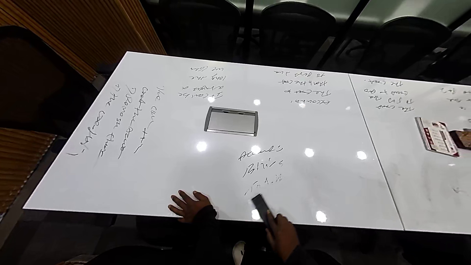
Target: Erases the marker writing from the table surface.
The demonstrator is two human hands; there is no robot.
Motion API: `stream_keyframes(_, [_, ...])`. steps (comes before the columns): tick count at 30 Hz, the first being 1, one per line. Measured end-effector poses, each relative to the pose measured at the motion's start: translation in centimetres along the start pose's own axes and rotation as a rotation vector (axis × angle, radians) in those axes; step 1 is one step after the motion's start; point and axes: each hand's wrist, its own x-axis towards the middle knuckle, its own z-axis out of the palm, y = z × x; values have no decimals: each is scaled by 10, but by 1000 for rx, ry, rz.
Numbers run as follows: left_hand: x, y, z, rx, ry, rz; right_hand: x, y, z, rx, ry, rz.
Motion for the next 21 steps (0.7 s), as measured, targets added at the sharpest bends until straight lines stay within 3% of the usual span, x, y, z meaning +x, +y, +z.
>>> stream_keyframes(3, [-1,1,-1,-21,4,2,-7,-18,13,-38,29,-128])
stream_keyframes(7, [-1,1,-1,-24,8,0,-5,15,5,-125,82,-147])
stream_keyframes(16, [1,-3,5,-24,21,11,-15,169,-40,-190,295,231])
stream_keyframes(18, [1,-3,7,-20,32,7,-21,178,-37,-209,289,305])
stream_keyframes(21, [0,-3,4,-29,28,16,-27,157,-20,-199,299,276])
